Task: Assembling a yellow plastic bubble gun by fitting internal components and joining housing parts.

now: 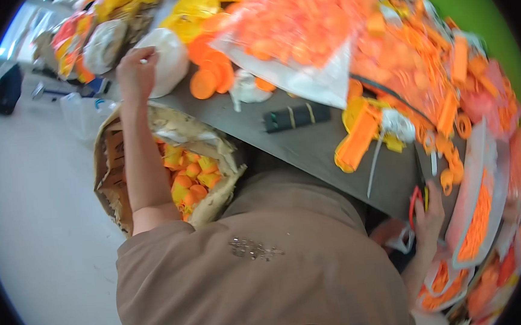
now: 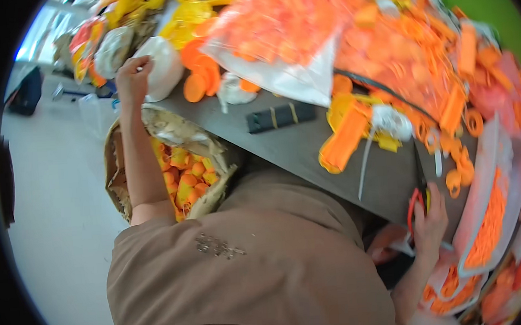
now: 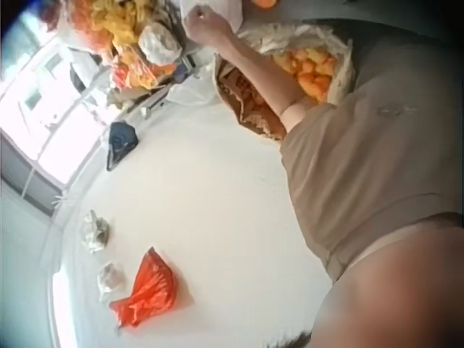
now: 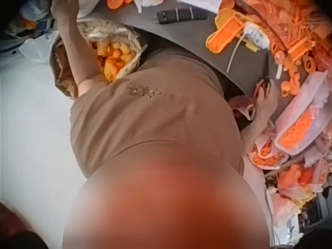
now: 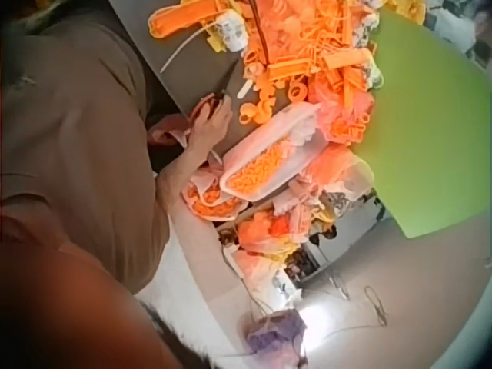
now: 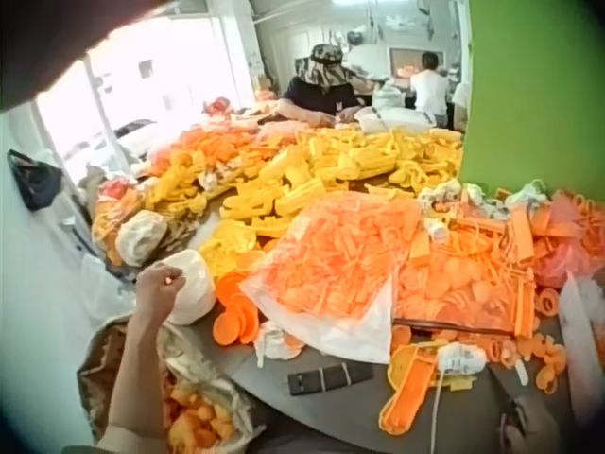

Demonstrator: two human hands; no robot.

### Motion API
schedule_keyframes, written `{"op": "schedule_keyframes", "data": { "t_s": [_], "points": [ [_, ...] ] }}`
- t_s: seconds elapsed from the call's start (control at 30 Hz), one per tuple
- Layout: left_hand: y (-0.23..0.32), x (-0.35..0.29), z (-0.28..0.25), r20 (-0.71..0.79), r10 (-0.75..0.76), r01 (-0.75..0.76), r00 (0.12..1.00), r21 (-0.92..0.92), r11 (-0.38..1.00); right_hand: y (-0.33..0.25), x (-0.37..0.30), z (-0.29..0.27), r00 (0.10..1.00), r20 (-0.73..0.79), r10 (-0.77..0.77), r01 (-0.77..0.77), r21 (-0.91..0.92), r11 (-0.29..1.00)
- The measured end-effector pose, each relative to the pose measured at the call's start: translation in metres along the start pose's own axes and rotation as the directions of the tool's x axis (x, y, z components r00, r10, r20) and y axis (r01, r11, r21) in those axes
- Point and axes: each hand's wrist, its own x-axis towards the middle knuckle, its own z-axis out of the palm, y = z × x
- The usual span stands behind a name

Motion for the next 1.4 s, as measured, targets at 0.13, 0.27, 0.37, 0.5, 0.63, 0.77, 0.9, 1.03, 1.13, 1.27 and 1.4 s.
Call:
{"op": "schedule_keyframes", "data": {
  "t_s": [0.13, 0.27, 0.37, 0.5, 0.63, 0.77, 0.9, 1.03, 1.13, 1.27, 1.4],
  "points": [
    [-0.015, 0.001, -0.007, -0.05, 0.093, -0.085, 0.994, 0.143, 0.986, -0.02, 0.02, 0.009, 0.992, -0.005, -0.126, 0.123, -0.197, 0.973],
    [0.109, -0.032, -0.003, -0.219, 0.215, -0.278, 0.952, -0.314, 0.908, -0.064, 0.001, 0.032, 0.968, -0.023, -0.251, 0.249, -0.079, 0.965],
    [0.215, -0.072, 0.004, -0.156, 0.637, -0.594, 0.755, -0.576, 0.562, -0.083, -0.007, 0.06, 0.965, -0.088, -0.248, 0.247, -0.031, 0.969],
    [0.267, -0.112, 0.023, -0.065, 0.92, -0.543, 0.386, -0.823, 0.17, -0.082, -0.008, 0.075, 0.954, -0.144, -0.262, 0.257, -0.052, 0.965],
    [0.299, -0.127, 0.038, -0.026, 0.973, -0.502, 0.228, -0.86, 0.094, -0.078, -0.009, 0.064, 0.94, -0.204, -0.274, 0.289, 0.047, 0.956],
    [0.317, -0.134, 0.055, -0.062, 0.972, -0.503, 0.225, -0.862, 0.062, -0.074, -0.002, 0.042, 0.959, -0.176, -0.22, 0.258, 0.235, 0.937],
    [0.329, -0.134, 0.067, -0.115, 0.932, -0.461, 0.344, -0.885, 0.061, -0.073, 0.013, 0.022, 0.952, -0.218, -0.216, 0.292, 0.429, 0.855],
    [0.338, -0.131, 0.068, -0.065, 0.897, -0.327, 0.436, -0.94, 0.091, -0.067, 0.023, 0.0, 0.981, -0.136, -0.142, 0.194, 0.555, 0.809],
    [0.339, -0.131, 0.07, -0.06, 0.875, -0.276, 0.481, -0.957, 0.086, -0.042, 0.04, -0.036, 0.99, 0.007, 0.141, -0.108, 0.678, 0.727],
    [0.339, -0.128, 0.072, -0.015, 0.856, -0.181, 0.516, -0.979, 0.092, 0.047, 0.09, -0.095, 0.892, -0.291, 0.347, -0.141, 0.55, 0.823],
    [0.341, -0.125, 0.07, 0.037, 0.857, -0.116, 0.514, -0.987, 0.112, 0.115, 0.124, -0.132, 0.883, -0.168, 0.438, -0.392, 0.246, 0.886]
  ]
}}
